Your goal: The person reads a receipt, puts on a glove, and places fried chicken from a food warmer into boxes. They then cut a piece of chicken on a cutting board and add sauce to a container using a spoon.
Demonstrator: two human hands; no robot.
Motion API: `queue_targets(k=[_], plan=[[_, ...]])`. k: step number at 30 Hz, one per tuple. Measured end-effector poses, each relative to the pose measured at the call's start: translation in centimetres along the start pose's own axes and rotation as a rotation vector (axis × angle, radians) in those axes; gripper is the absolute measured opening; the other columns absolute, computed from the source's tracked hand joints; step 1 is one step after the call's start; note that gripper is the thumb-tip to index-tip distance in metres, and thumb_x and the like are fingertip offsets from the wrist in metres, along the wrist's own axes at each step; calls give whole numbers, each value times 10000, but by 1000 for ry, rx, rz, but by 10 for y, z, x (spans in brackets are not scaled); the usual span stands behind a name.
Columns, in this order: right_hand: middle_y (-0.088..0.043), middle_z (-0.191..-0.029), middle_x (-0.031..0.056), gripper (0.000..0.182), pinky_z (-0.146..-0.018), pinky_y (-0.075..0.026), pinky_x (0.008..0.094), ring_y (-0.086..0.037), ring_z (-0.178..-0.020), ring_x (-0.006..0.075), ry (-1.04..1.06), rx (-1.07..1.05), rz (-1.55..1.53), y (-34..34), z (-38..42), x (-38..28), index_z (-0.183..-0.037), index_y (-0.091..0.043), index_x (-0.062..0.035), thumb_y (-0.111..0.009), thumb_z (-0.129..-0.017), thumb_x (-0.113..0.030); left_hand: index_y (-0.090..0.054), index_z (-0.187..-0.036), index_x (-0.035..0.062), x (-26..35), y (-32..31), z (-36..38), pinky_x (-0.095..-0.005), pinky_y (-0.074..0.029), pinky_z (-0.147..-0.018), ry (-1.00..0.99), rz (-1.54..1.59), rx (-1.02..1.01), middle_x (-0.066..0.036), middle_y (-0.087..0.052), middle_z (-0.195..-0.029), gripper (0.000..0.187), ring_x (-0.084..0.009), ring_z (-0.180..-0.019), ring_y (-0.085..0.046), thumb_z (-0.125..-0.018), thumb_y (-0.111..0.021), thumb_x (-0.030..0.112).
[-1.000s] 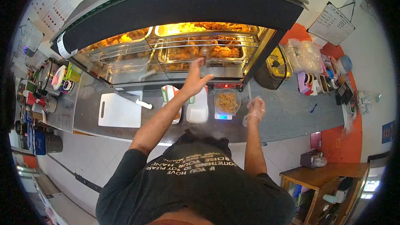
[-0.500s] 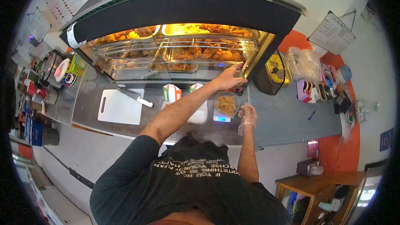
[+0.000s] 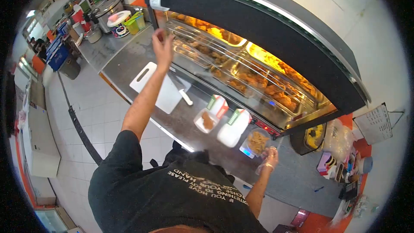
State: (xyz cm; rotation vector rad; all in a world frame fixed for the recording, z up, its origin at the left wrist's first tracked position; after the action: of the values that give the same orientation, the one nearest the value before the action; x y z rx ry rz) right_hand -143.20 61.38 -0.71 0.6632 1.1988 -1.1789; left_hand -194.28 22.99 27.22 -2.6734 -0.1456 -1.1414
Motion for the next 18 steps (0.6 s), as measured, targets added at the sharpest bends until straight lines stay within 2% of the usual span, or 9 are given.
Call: queue_targets(k=[3,5,6,8,10,12,13,14,18], plan=[[-642,-788,51,139,-470,-449,283,-567,-579,150,46,-27,-95,-28,0,-5,-996,-616,-127,-683,-883,-170,-421,-1288,-7,-2,30,-79,-362,-364,-1025,-74,-222,-9,-152,-512,-1205,517,-258,-1193,-466,-824,-624,92],[-638,-785,56,171,-444,-413,253,-543,-565,132,61,-21,-115,-60,6,-14,-993,-618,-118,-717,-861,-163,-324,-1389,11,-10,33,-114,-367,-346,-1058,-143,17,-129,-169,-510,-1251,635,-251,-1222,-461,-812,-584,64],[-638,-785,56,171,-444,-413,253,-543,-565,132,63,-24,-121,-79,10,-14,-993,-618,-118,-717,-861,-163,-324,-1389,11,-10,37,-124,-367,-346,-1058,-150,18,-128,-169,-510,-1251,635,-251,-1222,-461,-812,-584,64],[-635,-787,61,174,-432,-387,230,-513,-543,116,68,-7,-84,-114,22,-13,-1000,-618,-100,-714,-865,-155,-262,-1436,28,-14,27,-134,-374,-340,-1063,38,260,-388,-177,-507,-1292,705,-255,-1202,-481,-804,-572,55],[-634,-783,61,204,-433,-408,237,-541,-546,122,76,-94,-145,-141,24,8,-1046,-611,-87,-698,-876,-160,-241,-1445,34,-9,27,-139,-384,-319,-1080,-66,74,-472,-173,-592,-1195,763,-224,-1179,-511,-783,-620,45],[-648,-799,67,228,-444,-443,254,-589,-570,141,123,-76,84,-165,29,23,-1091,-599,-74,-673,-893,-158,-242,-1456,51,-17,31,-140,-370,-366,-1042,-124,44,-521,-108,-619,-1097,750,-188,-1095,-551,-806,-615,24],[-668,-829,79,246,-461,-471,268,-628,-600,158,162,-118,157,-180,39,22,-1107,-583,-55,-658,-903,-171,-242,-1454,50,-15,32,-138,-347,-422,-987,-49,109,-566,-100,-629,-1055,764,-179,-1047,-587,-812,-655,11],[-668,-829,79,246,-461,-471,268,-628,-600,158,163,-109,149,-191,49,25,-1107,-583,-55,-658,-903,-171,-242,-1451,49,-14,33,-134,-316,-474,-912,124,326,-592,-109,-632,-1036,757,-174,-1012,-618,-826,-664,-20],[-679,-841,74,211,-516,-465,263,-631,-631,141,189,-117,209,-234,78,37,-1070,-602,-41,-638,-912,-175,-277,-1433,48,-4,47,-137,-295,-506,-864,141,268,-661,-118,-643,-1009,713,-174,-979,-646,-836,-655,-47]])
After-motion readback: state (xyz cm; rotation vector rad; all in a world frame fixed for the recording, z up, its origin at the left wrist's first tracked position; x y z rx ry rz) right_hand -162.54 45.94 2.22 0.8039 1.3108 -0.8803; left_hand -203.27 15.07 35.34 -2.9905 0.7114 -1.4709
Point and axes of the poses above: each hand's wrist, its own z-axis away from the middle knuckle, its own y-axis out of the back of the hand, x = y × z, the point moved 5 cm from there along -z, towards the middle knuckle
